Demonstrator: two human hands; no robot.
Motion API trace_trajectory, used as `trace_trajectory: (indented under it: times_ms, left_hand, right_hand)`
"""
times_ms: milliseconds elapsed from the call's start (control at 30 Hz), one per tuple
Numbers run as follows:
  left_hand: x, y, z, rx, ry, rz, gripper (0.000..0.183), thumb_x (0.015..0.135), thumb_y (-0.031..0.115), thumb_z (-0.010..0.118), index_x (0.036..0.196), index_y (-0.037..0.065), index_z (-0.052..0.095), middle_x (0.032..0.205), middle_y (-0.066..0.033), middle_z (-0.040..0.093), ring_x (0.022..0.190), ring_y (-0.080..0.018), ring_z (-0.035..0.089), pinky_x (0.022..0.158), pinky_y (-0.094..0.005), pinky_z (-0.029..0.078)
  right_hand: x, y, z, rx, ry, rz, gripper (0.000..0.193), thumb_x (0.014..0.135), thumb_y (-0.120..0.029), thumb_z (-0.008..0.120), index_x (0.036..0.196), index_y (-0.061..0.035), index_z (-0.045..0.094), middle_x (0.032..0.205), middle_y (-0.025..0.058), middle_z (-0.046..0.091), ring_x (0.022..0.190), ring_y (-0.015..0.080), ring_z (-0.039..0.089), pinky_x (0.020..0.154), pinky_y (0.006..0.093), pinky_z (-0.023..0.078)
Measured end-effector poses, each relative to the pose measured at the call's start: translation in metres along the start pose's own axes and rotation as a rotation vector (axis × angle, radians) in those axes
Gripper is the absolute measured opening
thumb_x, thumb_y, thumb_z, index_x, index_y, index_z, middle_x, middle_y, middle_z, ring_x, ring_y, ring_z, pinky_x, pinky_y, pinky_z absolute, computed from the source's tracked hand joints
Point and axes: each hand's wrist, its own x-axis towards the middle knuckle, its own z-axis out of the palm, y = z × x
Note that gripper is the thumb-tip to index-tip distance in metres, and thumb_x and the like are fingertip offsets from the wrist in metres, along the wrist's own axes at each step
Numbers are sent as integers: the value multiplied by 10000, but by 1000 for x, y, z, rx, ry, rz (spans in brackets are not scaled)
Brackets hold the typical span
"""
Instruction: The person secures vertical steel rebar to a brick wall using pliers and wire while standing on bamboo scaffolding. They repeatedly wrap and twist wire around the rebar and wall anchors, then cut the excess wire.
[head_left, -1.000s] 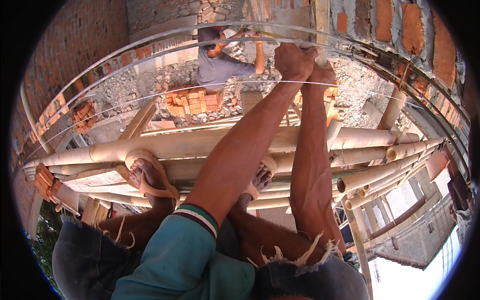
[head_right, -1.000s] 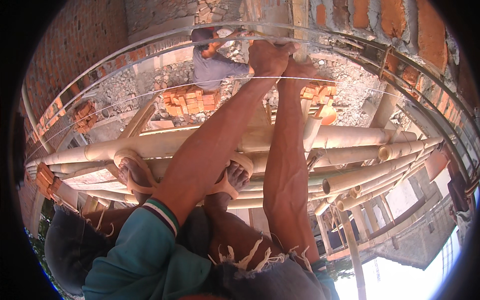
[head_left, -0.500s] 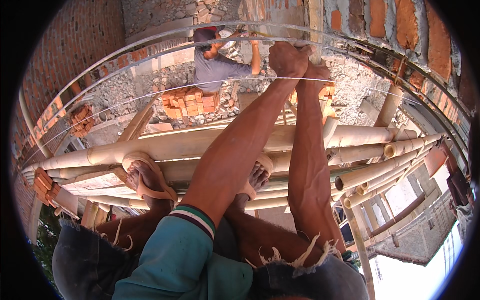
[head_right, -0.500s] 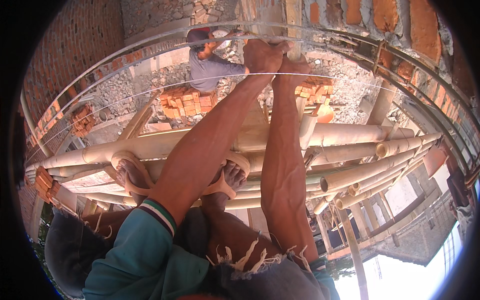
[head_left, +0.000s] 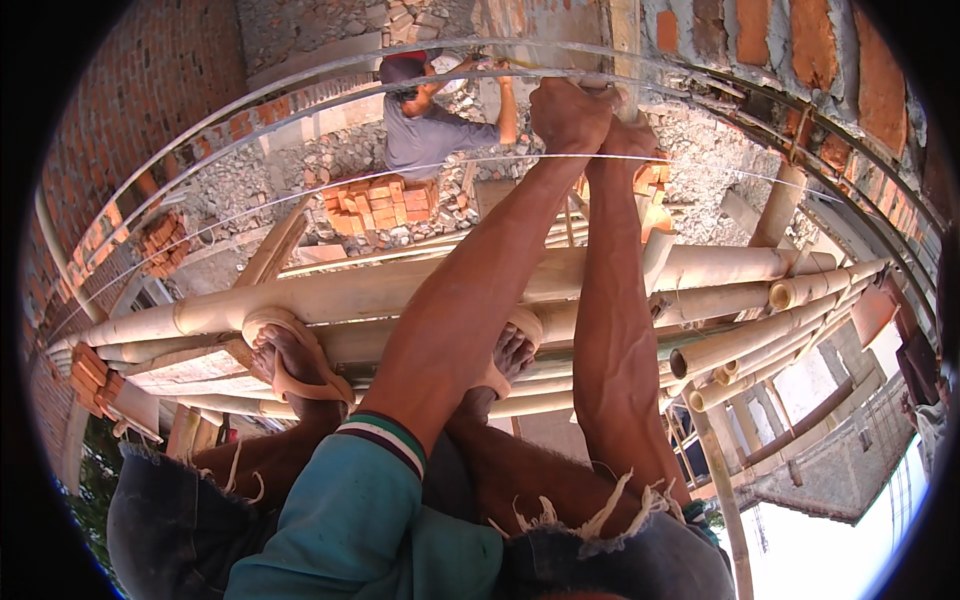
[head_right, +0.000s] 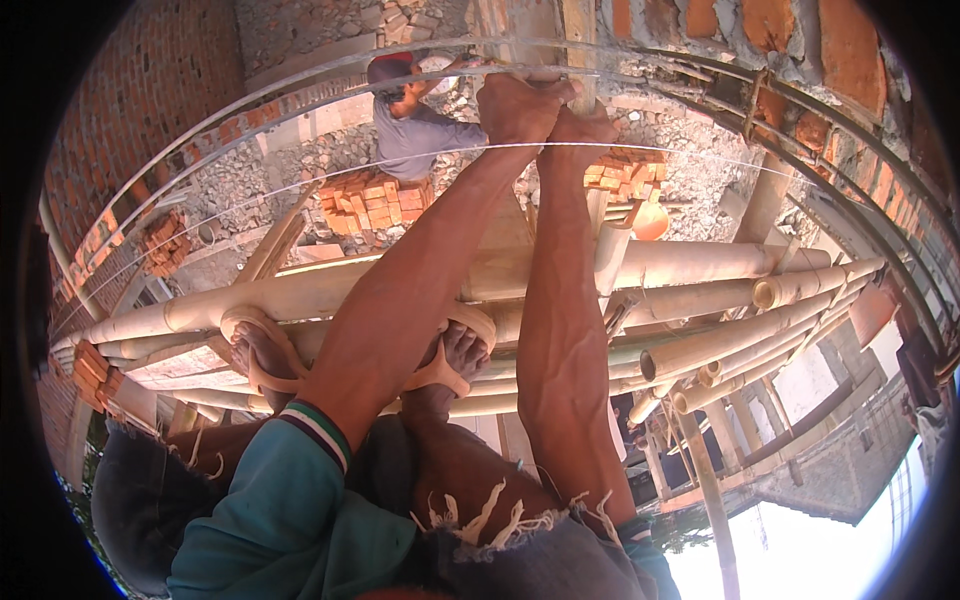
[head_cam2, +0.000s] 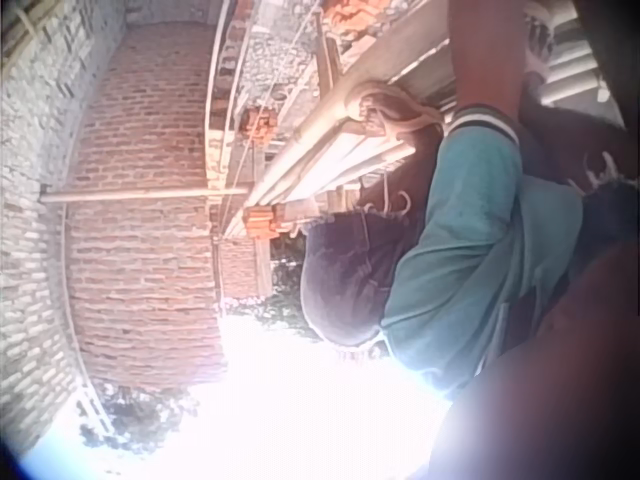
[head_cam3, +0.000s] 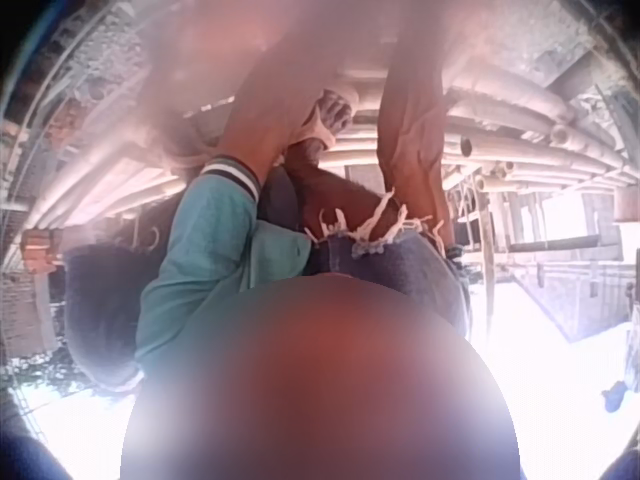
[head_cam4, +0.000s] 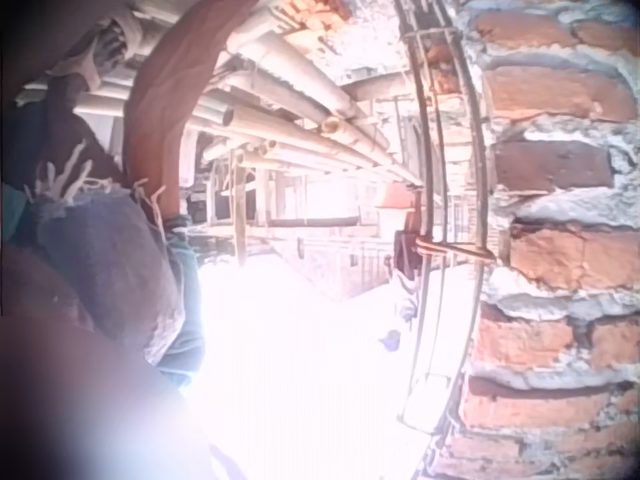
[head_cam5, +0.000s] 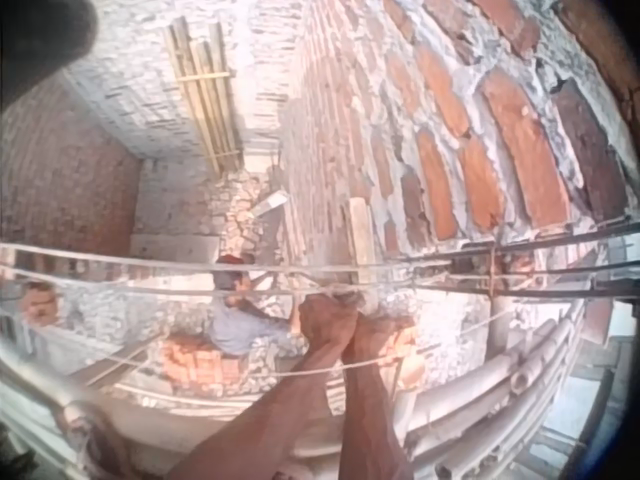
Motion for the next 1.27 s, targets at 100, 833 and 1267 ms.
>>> trace_trajectory:
  times_ms: [100,833,1267]
  left_hand:
    - [1,0,0,8,-28,-53,352,682,281,927,940,66,819,893,-138,783,806,-234,759,780,-347,595]
    - [2,3,-3,43,-85,98,468,704,373,894,1025,59,762,905,-134,766,834,-282,747,756,-402,588]
    - [-3,5,0,-72,-34,108,385,696,268,885,1023,116,751,786,-65,749,779,-260,738,744,-400,578]
  right_hand:
    - [0,-3,-3,390,-12,144,635,822,-220,806,1216,219,572,924,254,724,845,301,715,760,398,566]
    - [6,15,3,-207,-1,-296,708,820,-348,837,1152,226,588,880,245,724,839,307,733,890,391,568]
    - [-2,-13,-3,151,8,59,708,808,-332,851,1211,191,595,914,256,733,849,303,738,812,393,573]
